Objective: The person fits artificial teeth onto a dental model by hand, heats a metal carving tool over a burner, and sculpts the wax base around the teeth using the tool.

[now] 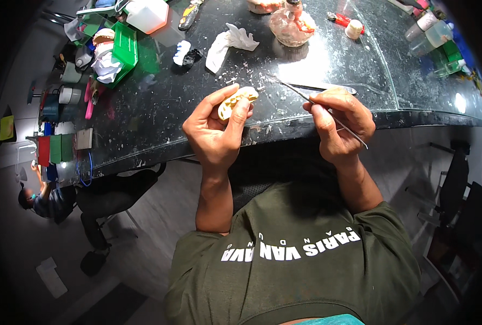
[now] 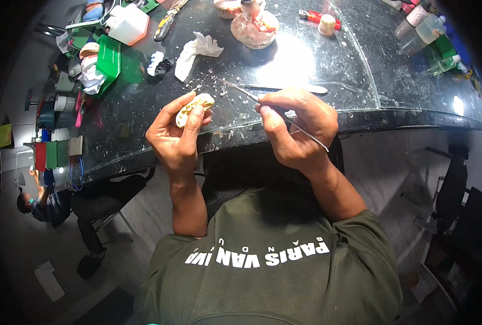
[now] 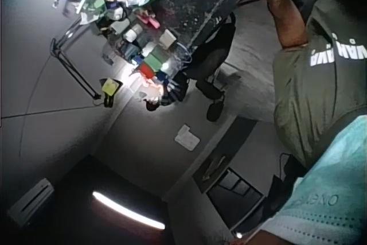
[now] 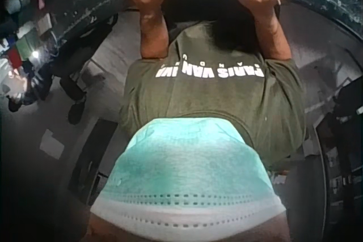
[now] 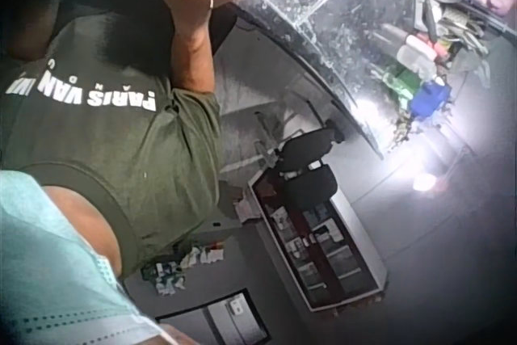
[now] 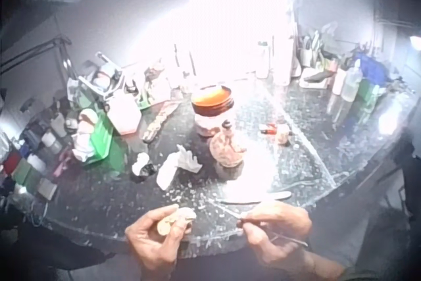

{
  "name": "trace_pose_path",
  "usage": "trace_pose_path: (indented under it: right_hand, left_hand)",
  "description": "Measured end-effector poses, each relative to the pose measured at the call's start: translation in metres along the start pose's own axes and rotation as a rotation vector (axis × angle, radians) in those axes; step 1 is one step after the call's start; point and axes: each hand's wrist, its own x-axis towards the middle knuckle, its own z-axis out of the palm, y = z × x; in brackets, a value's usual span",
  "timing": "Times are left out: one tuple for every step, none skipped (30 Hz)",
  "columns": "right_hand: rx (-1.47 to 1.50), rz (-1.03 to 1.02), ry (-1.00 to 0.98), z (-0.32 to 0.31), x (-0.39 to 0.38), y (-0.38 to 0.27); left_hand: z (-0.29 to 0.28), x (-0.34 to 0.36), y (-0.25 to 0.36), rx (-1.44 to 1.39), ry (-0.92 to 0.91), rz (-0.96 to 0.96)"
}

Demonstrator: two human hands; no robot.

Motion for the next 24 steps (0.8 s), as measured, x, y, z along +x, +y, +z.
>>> trace_pose_path:
  right_hand:
    - [0.003,-0.002,-0.004,0.0,0.001,-0.002]
    - [0.011,0.034,-0.01,0.001,0.002,-0.004]
    - [0.018,0.069,-0.017,0.002,0.004,-0.005]
    - [0.018,0.066,-0.02,0.003,0.004,-0.005]
    - [0.029,0.073,-0.01,0.005,0.005,-0.005]
    - [0.038,0.078,-0.001,0.005,0.005,-0.005]
    - [0.037,0.072,-0.004,0.005,0.006,-0.005]
    - [0.06,0.114,0.002,0.003,0.007,-0.005]
    - [0.083,0.156,0.007,0.0,0.009,-0.006]
    - [0.108,0.179,0.07,0.002,0.013,-0.008]
    - [0.101,0.169,0.067,0.001,0.019,-0.008]
    - [0.067,0.16,0.119,-0.001,0.028,-0.009]
    - [0.034,0.15,0.171,-0.002,0.038,-0.009]
    - [-0.014,0.176,0.223,-0.001,0.048,-0.011]
    - [-0.04,0.148,0.229,-0.003,0.057,-0.006]
    - [-0.058,0.133,0.225,-0.005,0.064,-0.001]
    - [-0.072,0.119,0.219,-0.005,0.07,0.004]
    - [-0.067,0.114,0.216,-0.006,0.073,0.008]
    - [-0.069,0.117,0.214,-0.006,0.075,0.009]
    - [-0.076,0.106,0.212,-0.006,0.075,0.009]
    - [-0.082,0.097,0.209,-0.005,0.075,0.009]
    - [-0.091,0.117,0.224,-0.003,0.075,0.007]
    - [-0.087,0.076,0.223,-0.002,0.074,0.008]
    - [-0.075,0.074,0.222,-0.001,0.07,0.005]
  left_hand:
    - [-0.001,0.002,-0.001,-0.005,-0.011,0.001]
    - [-0.001,0.003,-0.001,-0.01,-0.024,0.002]
    - [-0.002,0.003,-0.001,-0.01,-0.021,0.004]
    - [-0.001,0.003,-0.001,-0.019,-0.022,0.008]
    - [-0.001,0.003,-0.001,-0.029,-0.022,0.014]
    - [-0.002,0.003,-0.001,-0.031,-0.02,0.019]
    - [-0.003,0.003,-0.001,-0.03,-0.022,0.011]
    - [-0.002,0.004,-0.002,-0.034,-0.026,0.004]
    - [-0.003,0.004,-0.003,-0.043,-0.028,0.012]
    - [-0.004,0.003,-0.003,-0.064,-0.026,-0.006]
    - [-0.005,0.003,-0.002,-0.084,-0.024,-0.024]
    - [-0.006,0.003,-0.002,-0.112,-0.028,-0.02]
    - [-0.007,0.003,-0.001,-0.121,-0.029,-0.015]
    - [-0.007,0.003,-0.002,-0.113,-0.03,-0.017]
    - [-0.007,0.002,-0.001,-0.104,-0.03,-0.02]
    - [-0.007,0.002,-0.002,-0.11,-0.031,-0.01]
    - [-0.007,0.002,-0.003,-0.114,-0.031,-0.011]
    - [-0.007,0.002,-0.003,-0.109,-0.029,-0.001]
    - [-0.007,0.002,-0.004,-0.104,-0.026,0.007]
    - [-0.008,0.001,-0.005,-0.101,-0.019,0.003]
    - [-0.008,0.002,-0.005,-0.105,-0.021,0.008]
    - [-0.008,0.002,-0.006,-0.107,-0.024,0.012]
    - [-0.008,0.002,-0.006,-0.102,-0.017,0.005]
    - [-0.007,0.002,-0.005,-0.106,-0.019,0.0]
